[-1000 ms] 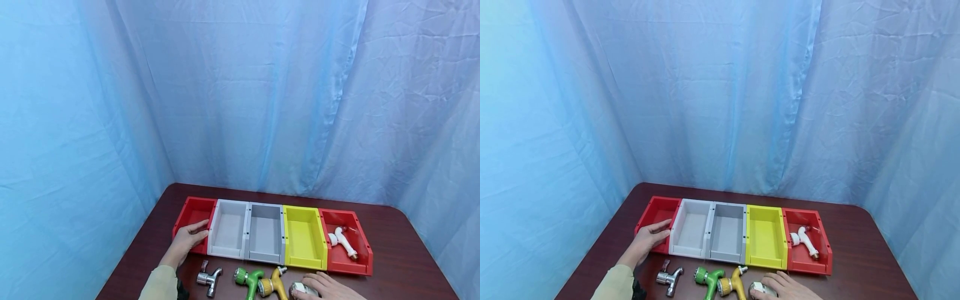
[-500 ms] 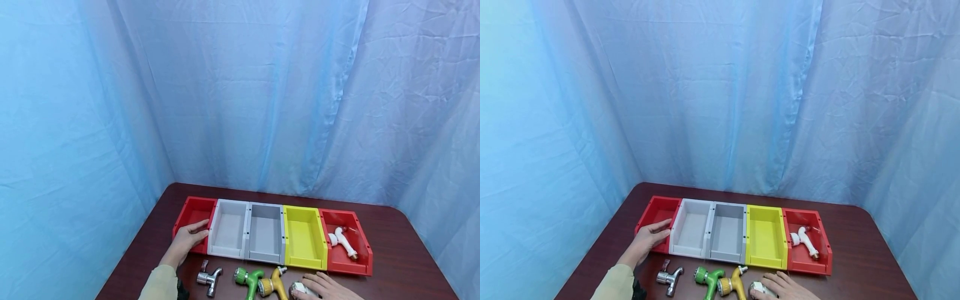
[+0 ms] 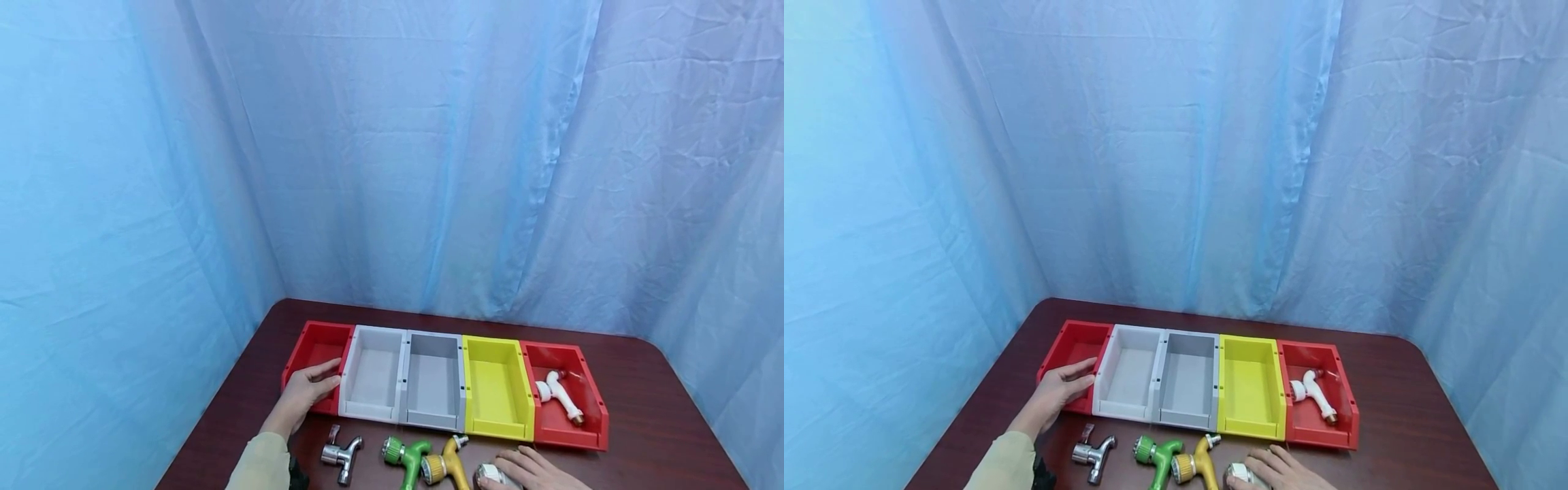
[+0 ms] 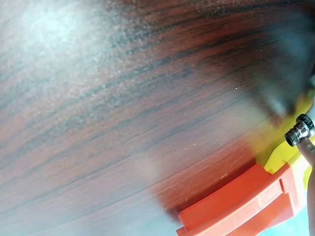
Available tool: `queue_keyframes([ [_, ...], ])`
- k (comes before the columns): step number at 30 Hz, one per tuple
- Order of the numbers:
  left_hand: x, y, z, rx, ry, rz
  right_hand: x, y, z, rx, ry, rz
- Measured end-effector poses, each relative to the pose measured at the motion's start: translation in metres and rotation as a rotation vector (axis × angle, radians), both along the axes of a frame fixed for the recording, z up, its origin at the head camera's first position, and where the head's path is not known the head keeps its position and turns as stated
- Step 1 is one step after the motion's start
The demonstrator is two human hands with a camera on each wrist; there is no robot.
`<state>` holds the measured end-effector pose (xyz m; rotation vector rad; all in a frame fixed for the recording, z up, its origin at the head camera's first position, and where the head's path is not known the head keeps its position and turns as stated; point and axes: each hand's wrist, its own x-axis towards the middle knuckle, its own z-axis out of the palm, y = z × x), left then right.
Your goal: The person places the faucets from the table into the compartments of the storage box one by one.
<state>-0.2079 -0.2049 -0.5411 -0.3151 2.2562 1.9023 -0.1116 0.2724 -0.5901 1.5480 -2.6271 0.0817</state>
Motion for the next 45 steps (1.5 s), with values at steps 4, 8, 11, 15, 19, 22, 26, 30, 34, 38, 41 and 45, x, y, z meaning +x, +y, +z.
queue_keyframes([
  [4, 0.0, 0.0, 0.0, -0.002, 0.001, -0.004, 0.001, -0.002, 0.009, 0.007, 0.028, 0.025],
  [8, 0.0, -0.001, 0.0, 0.002, 0.002, -0.007, -0.001, -0.003, 0.023, 0.061, 0.006, 0.013],
  [11, 0.0, -0.001, 0.001, 0.008, 0.002, -0.007, -0.003, -0.003, 0.032, 0.085, -0.018, 0.004],
  [15, 0.0, -0.001, 0.001, 0.009, 0.002, -0.007, -0.003, -0.003, 0.039, 0.084, -0.016, -0.002],
  [19, 0.0, -0.001, 0.0, 0.005, 0.002, -0.007, -0.003, -0.002, 0.04, 0.068, 0.016, -0.001],
  [22, 0.0, -0.001, 0.0, 0.006, 0.001, -0.008, -0.004, -0.001, 0.04, 0.057, 0.041, 0.009],
  [26, 0.0, -0.001, 0.0, 0.01, 0.005, -0.01, -0.006, -0.001, 0.042, 0.052, 0.063, 0.026],
  [30, 0.0, -0.001, -0.001, 0.008, 0.012, -0.016, -0.008, -0.002, 0.045, 0.04, 0.079, 0.03],
  [34, -0.001, -0.001, -0.002, 0.011, 0.013, -0.019, -0.009, -0.002, 0.047, 0.033, 0.104, 0.02],
  [38, -0.001, -0.001, -0.002, 0.018, 0.014, -0.018, -0.01, -0.003, 0.05, 0.021, 0.13, 0.01],
  [41, 0.0, -0.001, -0.002, 0.018, 0.014, -0.018, -0.011, -0.003, 0.053, 0.008, 0.123, 0.002],
  [45, 0.0, -0.001, -0.002, 0.018, 0.013, -0.018, -0.013, -0.001, 0.056, -0.008, 0.082, -0.017],
])
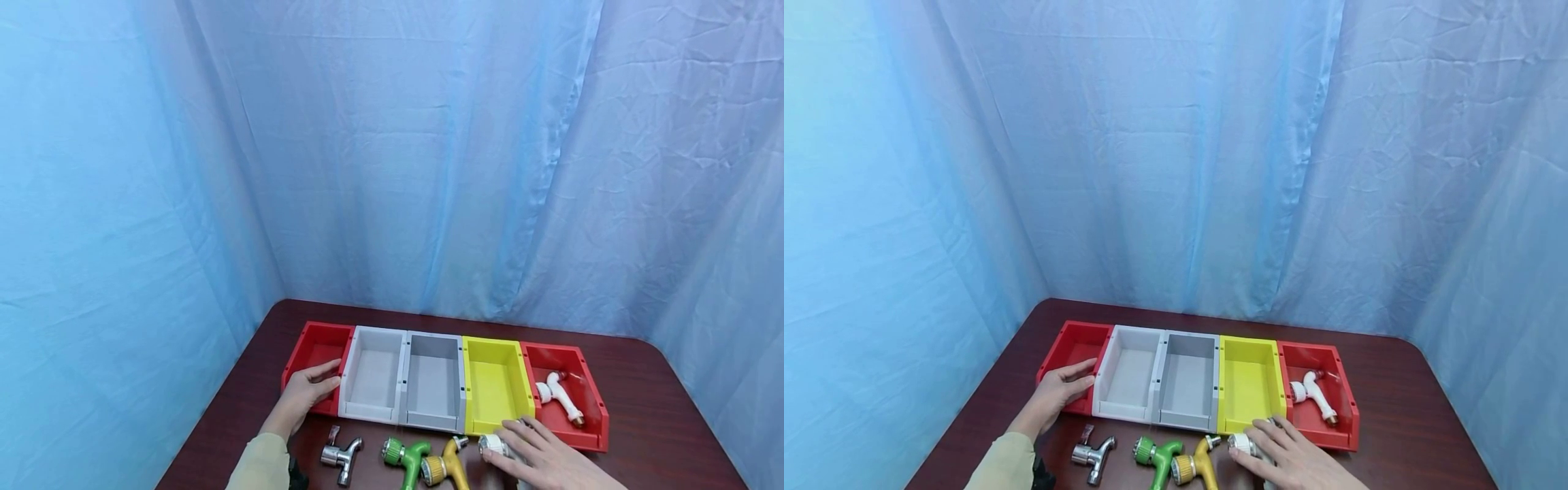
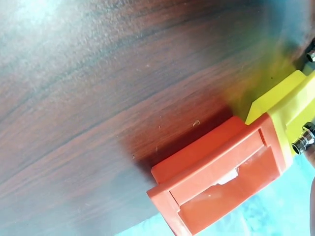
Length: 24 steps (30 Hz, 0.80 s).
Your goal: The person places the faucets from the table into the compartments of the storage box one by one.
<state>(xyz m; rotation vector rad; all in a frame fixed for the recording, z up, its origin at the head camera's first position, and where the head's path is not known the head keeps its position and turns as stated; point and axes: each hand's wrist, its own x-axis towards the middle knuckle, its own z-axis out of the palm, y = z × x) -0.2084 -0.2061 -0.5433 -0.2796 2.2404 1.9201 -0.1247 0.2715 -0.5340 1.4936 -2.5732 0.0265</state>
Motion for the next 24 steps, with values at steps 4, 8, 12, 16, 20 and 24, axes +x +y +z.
queue_keyframes([
  [4, 0.0, 0.0, 0.0, -0.002, -0.001, -0.001, -0.001, 0.002, 0.004, -0.039, -0.003, -0.002],
  [8, 0.0, 0.0, 0.0, -0.008, -0.001, 0.002, -0.001, 0.004, 0.007, -0.049, 0.008, -0.013],
  [12, 0.0, 0.0, 0.0, -0.006, -0.005, 0.007, -0.001, 0.005, 0.01, -0.017, -0.032, -0.056],
  [16, 0.0, 0.0, 0.0, -0.009, -0.004, 0.006, -0.002, 0.007, 0.011, -0.037, -0.052, -0.047],
  [20, 0.0, 0.0, 0.001, -0.007, -0.009, 0.009, -0.003, 0.007, 0.012, -0.061, -0.023, -0.032],
  [24, 0.0, 0.0, 0.001, -0.005, -0.009, 0.008, -0.006, 0.005, 0.014, -0.083, 0.008, -0.007],
])
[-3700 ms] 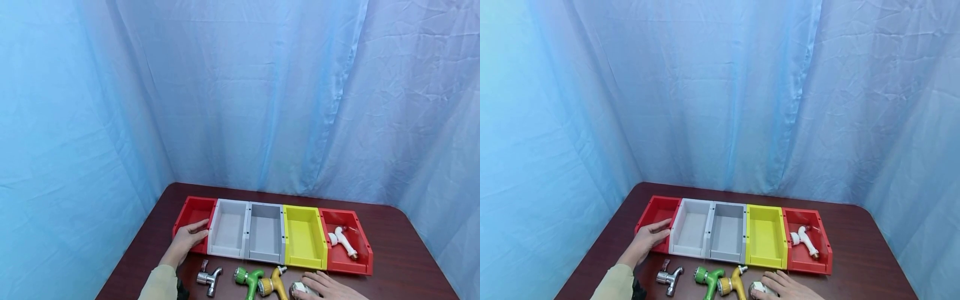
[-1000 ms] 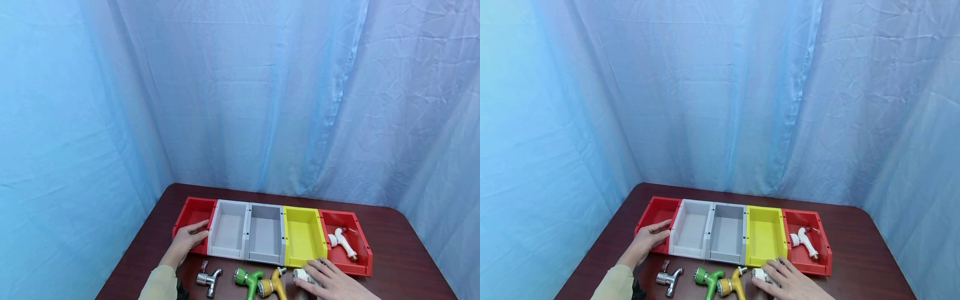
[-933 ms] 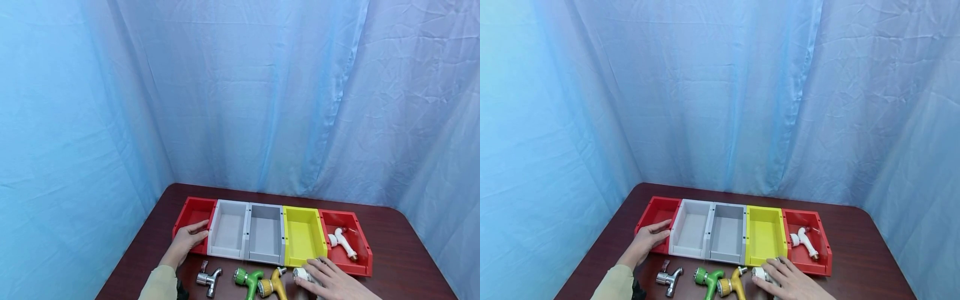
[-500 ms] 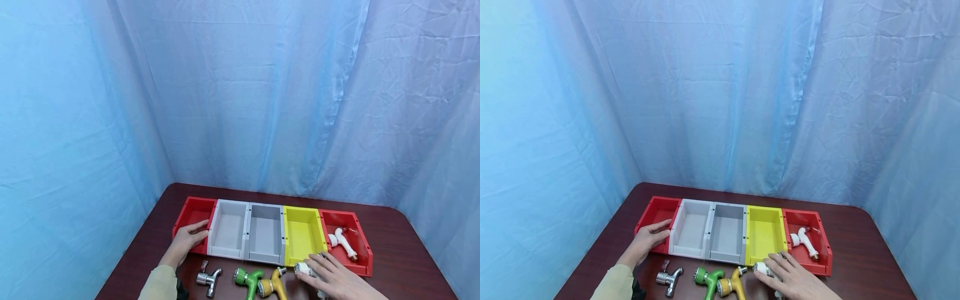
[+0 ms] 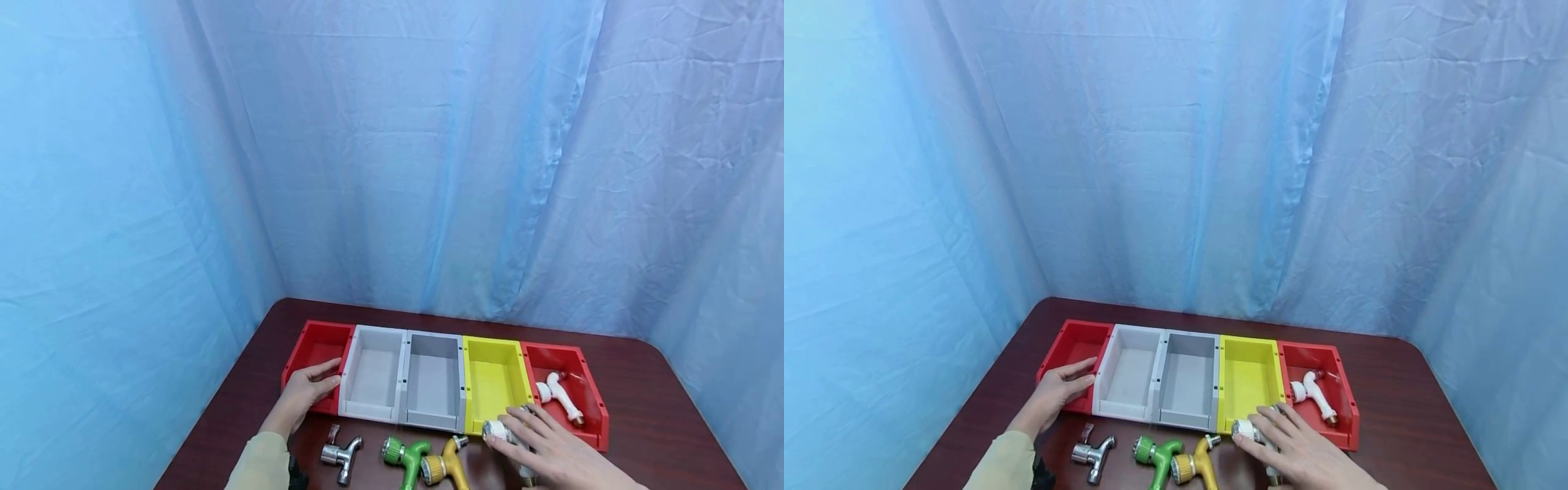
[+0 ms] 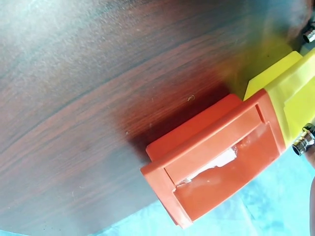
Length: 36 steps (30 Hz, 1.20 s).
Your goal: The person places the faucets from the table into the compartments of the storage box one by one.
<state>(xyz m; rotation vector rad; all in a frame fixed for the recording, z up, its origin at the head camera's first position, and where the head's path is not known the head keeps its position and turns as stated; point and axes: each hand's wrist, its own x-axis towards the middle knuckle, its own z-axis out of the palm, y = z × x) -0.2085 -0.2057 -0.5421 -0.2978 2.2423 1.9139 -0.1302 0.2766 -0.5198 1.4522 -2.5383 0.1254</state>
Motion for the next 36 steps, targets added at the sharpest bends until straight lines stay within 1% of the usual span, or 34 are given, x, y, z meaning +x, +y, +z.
queue_keyframes([
  [8, 0.0, -0.001, -0.001, 0.007, 0.009, -0.006, -0.008, -0.003, 0.002, -0.046, 0.063, 0.071],
  [10, 0.0, 0.0, -0.001, 0.006, 0.01, -0.008, -0.009, -0.004, 0.003, -0.056, 0.06, 0.08],
  [13, 0.0, 0.0, -0.002, 0.001, 0.01, -0.006, -0.011, -0.004, 0.004, -0.054, 0.032, 0.073],
  [15, -0.001, -0.001, -0.002, -0.001, 0.01, -0.004, -0.012, -0.003, 0.005, -0.041, 0.005, 0.053],
  [20, -0.001, -0.001, -0.002, -0.002, 0.01, 0.001, -0.014, -0.003, 0.006, -0.042, -0.029, 0.034],
  [26, 0.0, -0.001, -0.002, -0.002, 0.011, 0.005, -0.021, -0.005, 0.007, -0.078, 0.025, 0.051],
  [32, 0.0, -0.001, -0.001, -0.002, 0.012, 0.004, -0.026, -0.006, 0.008, -0.058, 0.023, 0.019],
  [36, 0.001, -0.001, 0.0, 0.003, 0.01, 0.001, -0.03, -0.007, 0.008, -0.068, 0.037, 0.033],
])
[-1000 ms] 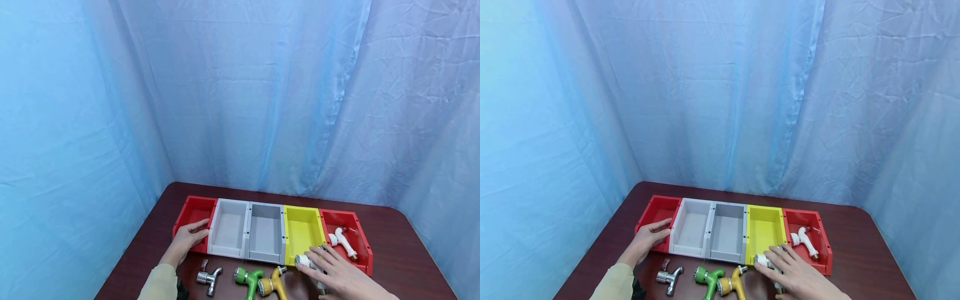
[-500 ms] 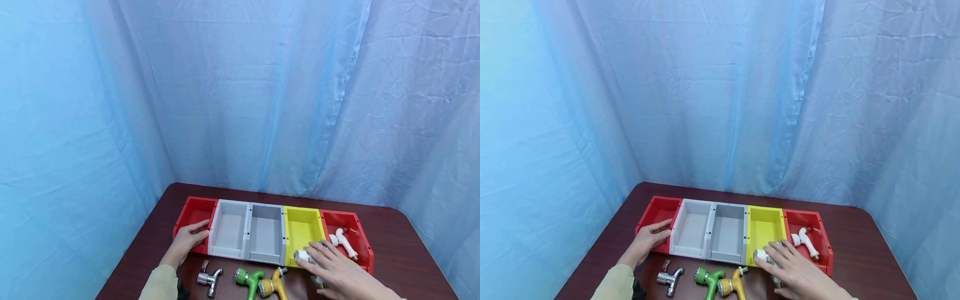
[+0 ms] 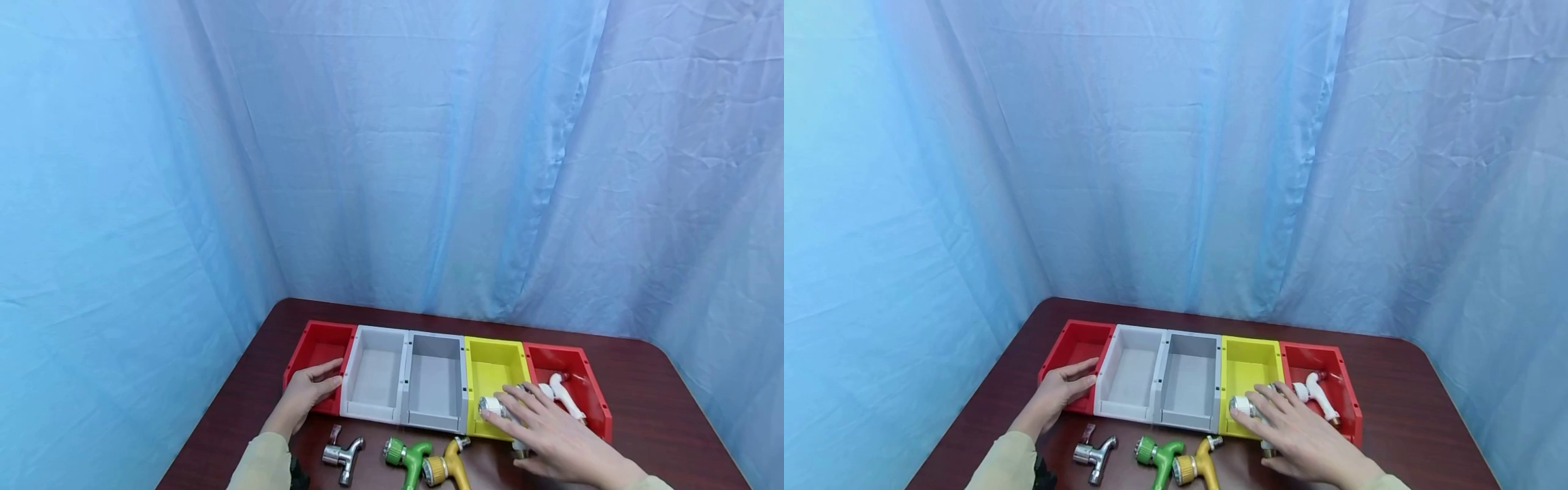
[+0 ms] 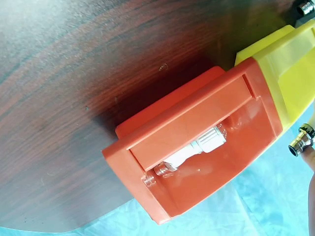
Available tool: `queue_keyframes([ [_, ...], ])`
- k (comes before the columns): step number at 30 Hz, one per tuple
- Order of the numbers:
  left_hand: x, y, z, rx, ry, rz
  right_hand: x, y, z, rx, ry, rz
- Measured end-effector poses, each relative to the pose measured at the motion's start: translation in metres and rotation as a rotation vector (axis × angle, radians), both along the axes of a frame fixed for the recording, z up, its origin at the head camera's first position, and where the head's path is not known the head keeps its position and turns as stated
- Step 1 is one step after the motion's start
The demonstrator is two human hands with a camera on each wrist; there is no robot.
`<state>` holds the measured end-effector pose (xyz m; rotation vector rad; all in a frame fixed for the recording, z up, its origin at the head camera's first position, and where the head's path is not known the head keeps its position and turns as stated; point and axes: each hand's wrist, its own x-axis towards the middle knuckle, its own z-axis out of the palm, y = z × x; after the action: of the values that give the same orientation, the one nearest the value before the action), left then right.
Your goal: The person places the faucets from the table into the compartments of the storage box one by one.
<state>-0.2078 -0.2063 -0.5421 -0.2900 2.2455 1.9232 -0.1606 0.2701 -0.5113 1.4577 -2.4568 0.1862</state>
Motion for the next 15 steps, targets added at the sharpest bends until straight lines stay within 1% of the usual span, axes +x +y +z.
queue_keyframes([
  [6, 0.0, 0.001, -0.001, -0.004, 0.002, -0.001, -0.006, -0.001, 0.003, 0.017, -0.006, -0.039],
  [10, 0.0, 0.001, -0.002, -0.009, 0.002, -0.002, -0.01, -0.002, 0.004, 0.031, 0.009, -0.048],
  [15, 0.0, 0.001, -0.001, -0.01, 0.001, -0.001, -0.013, -0.002, 0.006, 0.053, -0.001, -0.071],
])
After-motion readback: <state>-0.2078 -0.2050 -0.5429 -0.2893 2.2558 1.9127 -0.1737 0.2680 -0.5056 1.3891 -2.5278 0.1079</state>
